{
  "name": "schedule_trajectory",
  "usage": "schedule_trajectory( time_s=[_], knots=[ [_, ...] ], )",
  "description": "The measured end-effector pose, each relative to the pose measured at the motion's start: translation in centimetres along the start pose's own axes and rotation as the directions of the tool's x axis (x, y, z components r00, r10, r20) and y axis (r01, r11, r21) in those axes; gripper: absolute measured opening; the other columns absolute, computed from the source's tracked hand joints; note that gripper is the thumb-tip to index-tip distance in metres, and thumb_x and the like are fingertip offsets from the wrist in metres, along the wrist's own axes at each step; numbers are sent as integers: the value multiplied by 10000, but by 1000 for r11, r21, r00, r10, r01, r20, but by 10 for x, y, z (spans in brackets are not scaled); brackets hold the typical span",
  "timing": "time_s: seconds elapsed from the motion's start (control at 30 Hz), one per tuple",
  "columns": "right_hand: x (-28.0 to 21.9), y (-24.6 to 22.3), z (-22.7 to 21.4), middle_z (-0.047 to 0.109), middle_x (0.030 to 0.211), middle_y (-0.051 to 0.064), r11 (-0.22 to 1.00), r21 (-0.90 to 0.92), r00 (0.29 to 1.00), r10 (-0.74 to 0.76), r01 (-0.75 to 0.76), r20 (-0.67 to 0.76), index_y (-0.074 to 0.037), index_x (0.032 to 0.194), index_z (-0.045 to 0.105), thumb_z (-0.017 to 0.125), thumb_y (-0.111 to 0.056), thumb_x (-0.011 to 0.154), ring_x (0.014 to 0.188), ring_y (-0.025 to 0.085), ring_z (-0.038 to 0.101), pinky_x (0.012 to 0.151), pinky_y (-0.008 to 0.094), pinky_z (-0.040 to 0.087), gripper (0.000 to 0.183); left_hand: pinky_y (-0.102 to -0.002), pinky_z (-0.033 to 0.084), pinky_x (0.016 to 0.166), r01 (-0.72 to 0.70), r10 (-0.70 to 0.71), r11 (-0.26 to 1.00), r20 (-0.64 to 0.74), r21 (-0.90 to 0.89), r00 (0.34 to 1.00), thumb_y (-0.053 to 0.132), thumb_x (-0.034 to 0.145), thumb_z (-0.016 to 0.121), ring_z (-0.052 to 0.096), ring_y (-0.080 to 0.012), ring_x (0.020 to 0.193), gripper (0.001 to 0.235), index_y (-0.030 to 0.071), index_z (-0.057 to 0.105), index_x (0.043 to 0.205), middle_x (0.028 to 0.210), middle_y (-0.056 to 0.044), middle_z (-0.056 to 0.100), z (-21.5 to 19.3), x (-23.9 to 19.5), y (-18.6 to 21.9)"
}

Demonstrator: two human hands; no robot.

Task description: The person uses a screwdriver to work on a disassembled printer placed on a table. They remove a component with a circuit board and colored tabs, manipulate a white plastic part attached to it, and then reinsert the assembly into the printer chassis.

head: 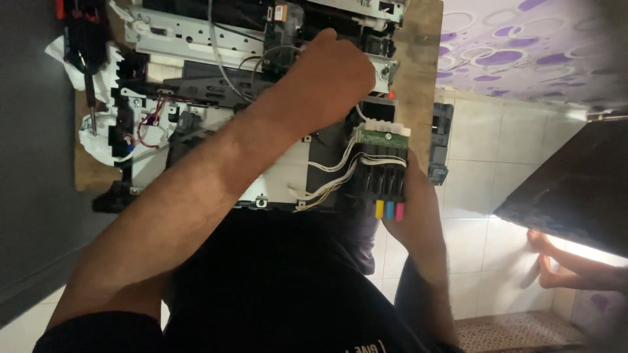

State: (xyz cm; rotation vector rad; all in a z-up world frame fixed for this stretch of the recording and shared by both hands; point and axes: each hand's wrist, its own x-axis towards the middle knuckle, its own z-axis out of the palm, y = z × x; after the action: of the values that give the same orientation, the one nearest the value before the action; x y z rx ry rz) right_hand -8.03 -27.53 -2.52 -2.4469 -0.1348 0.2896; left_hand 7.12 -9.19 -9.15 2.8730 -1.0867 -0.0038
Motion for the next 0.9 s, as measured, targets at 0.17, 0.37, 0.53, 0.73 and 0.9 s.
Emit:
schedule_trajectory(
  time_s=[0.17, 0.37, 0.53, 0.73, 0.9],
  knots=[
    [-5, 5, 3, 753, 1098, 135, 994, 50, 992, 97, -101, 78, -54, 1363, 475, 693, -68, 810, 974, 333, 756, 797, 402, 617, 594, -708, 309, 1242, 14, -13, 994, 6, -110, 1000, -53, 958, 655, 573, -348, 803, 482, 351, 525, 728, 694, -34, 516, 3, 0, 0],
    [-7, 8, 5, 752, 1086, 130, 994, 33, 994, 102, -104, 42, -44, 1465, 422, 730, -49, 804, 965, 303, 755, 797, 392, 632, 728, -677, 312, 1250, 23, -30, 990, -48, -138, 998, -57, 989, 614, 554, -334, 732, 505, 328, 463, 701, 654, -47, 486, 3, -2, -1],
    [-11, -6, 6, 749, 1055, 127, 973, 5, 971, 231, -231, 57, -52, 1383, 456, 665, 0, 832, 960, 301, 762, 785, 391, 650, 591, -666, 309, 1252, 32, -36, 989, -30, -145, 999, -50, 981, 623, 541, -322, 752, 514, 343, 451, 699, 667, -25, 472, 6, -2, -3],
    [-18, 4, 16, 750, 950, 118, 979, -27, 979, 205, -204, 8, -29, 1291, 488, 635, 20, 843, 838, 308, 765, 676, 368, 654, 473, -656, 270, 1277, 26, -35, 985, -49, -172, 998, -91, 976, 602, 500, -312, 683, 545, 315, 389, 681, 613, -41, 399, -1, -5, -3],
    [-16, -12, 12, 719, 1253, 192, 990, -23, 989, 141, -142, -39, -148, 1636, 88, 606, -21, 840, 956, 382, 750, 767, 455, 601, 958, -668, 249, 1279, 52, -55, 993, -29, -101, 998, -30, 1044, 582, 543, -345, 762, 523, 364, 426, 737, 663, -42, 431, 17, 2, 1]
  ],
)
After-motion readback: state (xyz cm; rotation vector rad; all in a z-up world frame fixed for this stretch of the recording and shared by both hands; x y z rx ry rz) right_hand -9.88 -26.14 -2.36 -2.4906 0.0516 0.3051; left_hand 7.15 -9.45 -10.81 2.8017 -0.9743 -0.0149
